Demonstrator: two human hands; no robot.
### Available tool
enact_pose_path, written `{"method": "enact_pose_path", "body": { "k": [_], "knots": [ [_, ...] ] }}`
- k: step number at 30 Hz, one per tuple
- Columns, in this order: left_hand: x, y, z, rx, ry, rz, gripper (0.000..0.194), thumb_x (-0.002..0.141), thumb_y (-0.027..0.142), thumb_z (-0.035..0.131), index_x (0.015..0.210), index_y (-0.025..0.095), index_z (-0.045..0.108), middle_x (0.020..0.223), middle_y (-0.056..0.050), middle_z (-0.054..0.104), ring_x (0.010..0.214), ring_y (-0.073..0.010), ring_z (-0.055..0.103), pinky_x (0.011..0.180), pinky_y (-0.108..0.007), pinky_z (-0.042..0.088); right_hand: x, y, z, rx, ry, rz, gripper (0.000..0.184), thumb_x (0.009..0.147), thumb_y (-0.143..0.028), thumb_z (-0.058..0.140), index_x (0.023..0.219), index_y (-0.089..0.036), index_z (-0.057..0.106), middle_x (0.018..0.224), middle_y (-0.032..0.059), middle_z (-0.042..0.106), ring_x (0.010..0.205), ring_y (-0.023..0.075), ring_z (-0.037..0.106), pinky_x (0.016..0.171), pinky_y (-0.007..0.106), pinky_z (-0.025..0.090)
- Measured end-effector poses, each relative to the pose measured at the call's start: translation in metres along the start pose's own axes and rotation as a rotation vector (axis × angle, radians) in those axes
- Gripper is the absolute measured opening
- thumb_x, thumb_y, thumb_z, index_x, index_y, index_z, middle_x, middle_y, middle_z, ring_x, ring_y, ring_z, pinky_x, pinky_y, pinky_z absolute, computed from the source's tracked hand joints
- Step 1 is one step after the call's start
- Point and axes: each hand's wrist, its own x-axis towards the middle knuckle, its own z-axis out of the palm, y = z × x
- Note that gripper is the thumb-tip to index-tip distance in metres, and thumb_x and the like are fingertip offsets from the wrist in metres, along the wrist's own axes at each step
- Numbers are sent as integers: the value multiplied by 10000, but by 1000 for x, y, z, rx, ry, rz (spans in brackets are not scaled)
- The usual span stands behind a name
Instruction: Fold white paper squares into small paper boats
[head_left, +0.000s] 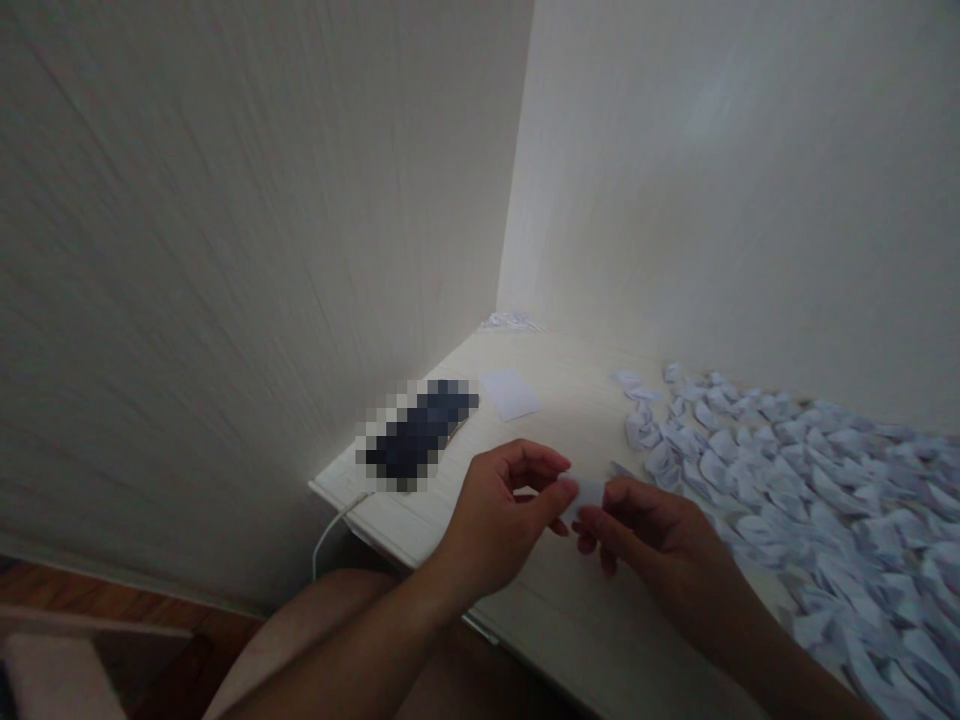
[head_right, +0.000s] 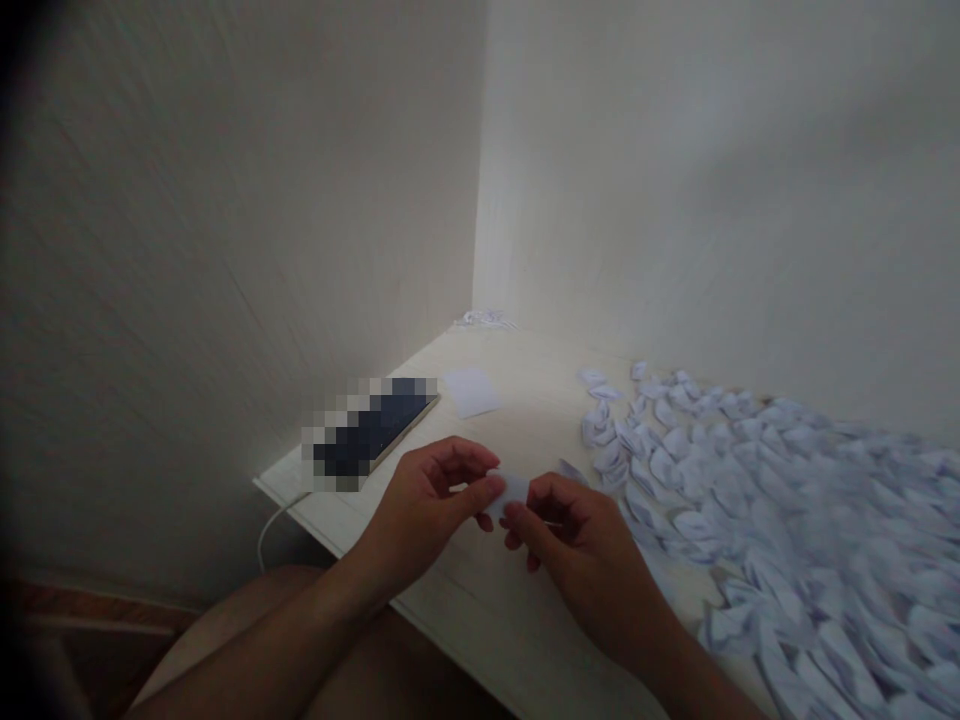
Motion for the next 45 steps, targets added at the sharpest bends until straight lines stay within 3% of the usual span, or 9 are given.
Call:
{"method": "enact_pose_path", "body": {
  "k": [9,15,19,23,27,31,37,45],
  "knots": [
    [0,0,1,-38,-45,-14,280,732,288,817,898,131,655,734,-10,667,607,-121,640,566,-268,593,1,2,-2,40,75,-24,278,865,-453,711,801,-185,671,626,20,691,520,133,626,482,227,523],
    [3,4,-1,-67,-18,-32,323,686,320,858,817,123,637,693,-1,647,613,-111,604,555,-253,585,-4,4,-1,38,88,-104,255,906,-353,674,1119,-228,610,728,4,727,619,163,712,538,245,562],
    [5,8,-5,-37,-33,-58,354,661,356,880,819,114,677,704,-18,676,588,-105,601,540,-234,539,-6,4,-4,-159,44,-165,131,890,-307,678,1002,-242,698,776,10,750,674,152,719,604,239,563],
    [6,12,-8,-36,-79,-61,305,683,340,870,832,121,718,749,-30,703,626,-110,617,572,-231,522,-5,5,-7,-274,22,-174,195,822,-268,746,1016,-276,744,761,-15,750,667,144,706,650,243,562],
    [5,14,-14,11,-147,-52,229,761,265,809,953,147,768,834,-44,742,672,-116,648,656,-252,537,-4,6,-10,-280,41,-179,219,803,-255,764,1018,-299,763,743,-28,752,654,140,703,612,230,541],
    [4,16,-21,28,-241,-71,415,722,134,817,1124,221,762,1002,-51,766,856,-145,693,793,-272,549,-3,3,-10,-248,105,-218,205,787,-236,783,982,-301,773,685,-39,726,611,129,681,573,217,519],
    [3,14,-21,-13,-292,-70,393,701,92,821,1068,227,785,978,-47,781,853,-151,710,807,-281,564,-2,2,-9,-120,107,-349,179,782,-236,812,953,-272,772,909,12,741,682,130,688,635,244,578],
    [2,11,-19,-38,-306,-54,384,712,122,840,1074,243,790,950,-39,776,850,-138,704,823,-273,573,-2,2,-10,-264,220,-516,79,836,-209,771,890,-267,769,844,6,749,739,143,706,644,230,557]
  ]
}}
